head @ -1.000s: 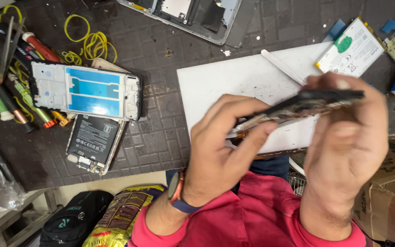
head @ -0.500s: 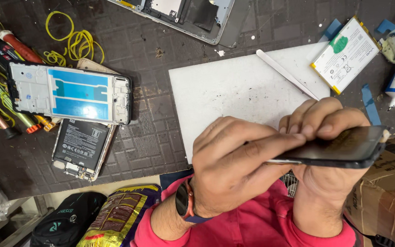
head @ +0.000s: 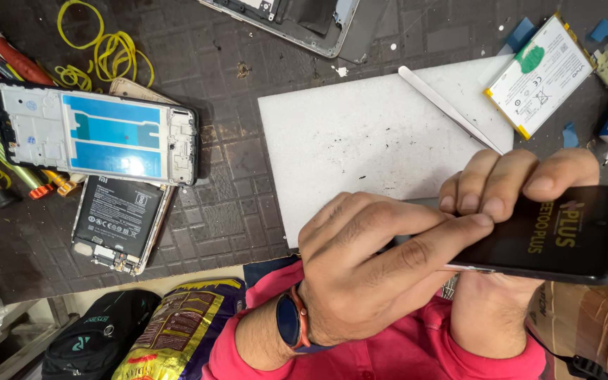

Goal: The person repairs a smartphone by removing the battery, adjusting internal components, and reinserting the battery. They use a plastic spudger and tweezers to manipulate the ribbon cable and connectors while working on a cluttered workbench.

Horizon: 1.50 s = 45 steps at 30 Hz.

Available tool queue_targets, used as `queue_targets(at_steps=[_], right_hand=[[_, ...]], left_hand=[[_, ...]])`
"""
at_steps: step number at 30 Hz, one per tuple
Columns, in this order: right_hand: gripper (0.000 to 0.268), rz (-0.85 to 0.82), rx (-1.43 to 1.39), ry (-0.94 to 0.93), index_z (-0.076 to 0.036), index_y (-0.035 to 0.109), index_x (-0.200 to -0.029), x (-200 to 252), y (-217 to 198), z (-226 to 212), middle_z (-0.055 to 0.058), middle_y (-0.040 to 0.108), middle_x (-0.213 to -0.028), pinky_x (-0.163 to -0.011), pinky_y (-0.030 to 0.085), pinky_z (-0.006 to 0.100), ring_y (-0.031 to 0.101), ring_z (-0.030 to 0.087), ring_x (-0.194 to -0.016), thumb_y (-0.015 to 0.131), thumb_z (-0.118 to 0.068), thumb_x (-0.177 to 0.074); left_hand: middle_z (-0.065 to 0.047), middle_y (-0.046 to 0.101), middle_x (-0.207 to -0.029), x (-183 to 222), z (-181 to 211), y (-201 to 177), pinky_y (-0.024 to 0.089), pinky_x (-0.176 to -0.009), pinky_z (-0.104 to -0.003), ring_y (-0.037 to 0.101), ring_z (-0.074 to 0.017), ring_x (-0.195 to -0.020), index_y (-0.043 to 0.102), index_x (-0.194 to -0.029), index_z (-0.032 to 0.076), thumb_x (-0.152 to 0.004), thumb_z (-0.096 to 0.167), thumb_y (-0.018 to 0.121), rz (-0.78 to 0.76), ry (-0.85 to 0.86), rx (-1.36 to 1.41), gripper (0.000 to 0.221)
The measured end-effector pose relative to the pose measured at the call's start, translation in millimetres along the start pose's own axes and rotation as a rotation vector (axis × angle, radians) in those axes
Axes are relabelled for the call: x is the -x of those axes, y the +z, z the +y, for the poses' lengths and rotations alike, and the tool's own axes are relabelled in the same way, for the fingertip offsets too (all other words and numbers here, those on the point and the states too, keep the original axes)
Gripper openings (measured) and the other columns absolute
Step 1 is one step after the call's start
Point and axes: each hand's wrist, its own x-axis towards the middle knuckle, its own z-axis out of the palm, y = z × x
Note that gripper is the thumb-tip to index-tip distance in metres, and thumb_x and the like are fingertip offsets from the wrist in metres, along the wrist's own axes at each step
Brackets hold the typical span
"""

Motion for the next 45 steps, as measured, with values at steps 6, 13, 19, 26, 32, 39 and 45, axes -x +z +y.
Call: queue_targets(at_steps=[6, 13, 19, 26, 32, 39, 45], right_hand=[[0.047, 0.209, 0.289, -0.11, -0.007, 0.047, -0.137, 13, 23, -5, 0.008, 0.069, -0.105, -0.078, 0.059, 0.025, 0.066, 0.014, -0.086, 0.081, -0.022, -0.107], [0.048, 0.258, 0.293, 0.031, 0.003, 0.046, -0.135, 16, 26, -19, 0.012, 0.065, -0.111, -0.083, 0.05, 0.018, 0.063, 0.012, -0.092, 0.081, -0.013, -0.108], [0.042, -0.022, 0.109, 0.5, 0.003, 0.049, -0.129, -5, 16, -43, 0.016, 0.068, -0.115, -0.087, 0.058, 0.026, 0.07, 0.017, -0.101, 0.073, 0.001, -0.095], [0.033, -0.215, 0.584, 0.531, 0.002, 0.058, -0.123, -19, 39, -56, 0.014, 0.064, -0.123, -0.097, 0.059, 0.031, 0.067, 0.02, -0.119, 0.068, 0.001, -0.091], [0.061, -0.423, 1.38, 0.076, 0.0, 0.065, -0.114, -15, 60, -92, 0.017, 0.064, -0.125, -0.101, 0.049, 0.04, 0.061, 0.031, -0.123, 0.079, -0.036, -0.067], [0.045, -0.431, 1.51, 0.031, -0.007, 0.073, -0.11, -4, 72, -84, 0.007, 0.069, -0.116, -0.092, 0.052, 0.04, 0.066, 0.025, -0.113, 0.083, -0.021, -0.069], [0.039, -0.408, 1.457, -0.051, -0.008, 0.073, -0.111, -5, 72, -71, 0.003, 0.071, -0.111, -0.085, 0.051, 0.038, 0.068, 0.024, -0.104, 0.081, -0.01, -0.073]], left_hand=[[-0.002, 0.07, -0.097, 7, 1, 14, 0.058, -0.069, -0.018, 0.071, -0.0084, -0.079, 0.074, -0.107, 0.006, -0.089, 0.008, 0.089, 0.036, -0.278, 0.286, 0.023], [-0.009, 0.057, -0.115, 13, -16, 19, 0.051, -0.081, -0.021, 0.06, -0.0095, -0.091, 0.061, -0.131, -0.002, -0.091, 0.04, 0.083, -0.057, -0.589, 1.013, 0.062], [-0.005, 0.044, -0.152, 1, -19, 14, 0.033, -0.119, -0.027, 0.045, -0.009, -0.139, 0.035, -0.15, 0.005, -0.087, 0.071, 0.07, -0.068, -0.462, 1.175, 0.098], [-0.007, 0.048, -0.115, 11, -8, 39, 0.037, -0.119, -0.045, 0.052, -0.0172, -0.105, 0.039, -0.133, 0.005, -0.081, 0.057, 0.086, 0.29, -0.54, 1.254, 0.088], [-0.003, 0.041, -0.108, 19, -7, 52, 0.041, -0.092, -0.042, 0.045, -0.014, -0.094, 0.039, -0.125, 0.012, -0.079, 0.05, 0.092, 0.58, -0.433, 1.164, 0.08], [0.0, 0.037, -0.104, 19, 1, 50, 0.039, -0.093, -0.046, 0.042, -0.0152, -0.097, 0.037, -0.108, 0.017, -0.069, 0.059, 0.092, 0.718, -0.508, 1.09, 0.079], [0.0, 0.034, -0.102, 17, 3, 52, 0.039, -0.093, -0.047, 0.04, -0.015, -0.095, 0.035, -0.103, 0.019, -0.07, 0.064, 0.089, 0.748, -0.534, 1.068, 0.077]])
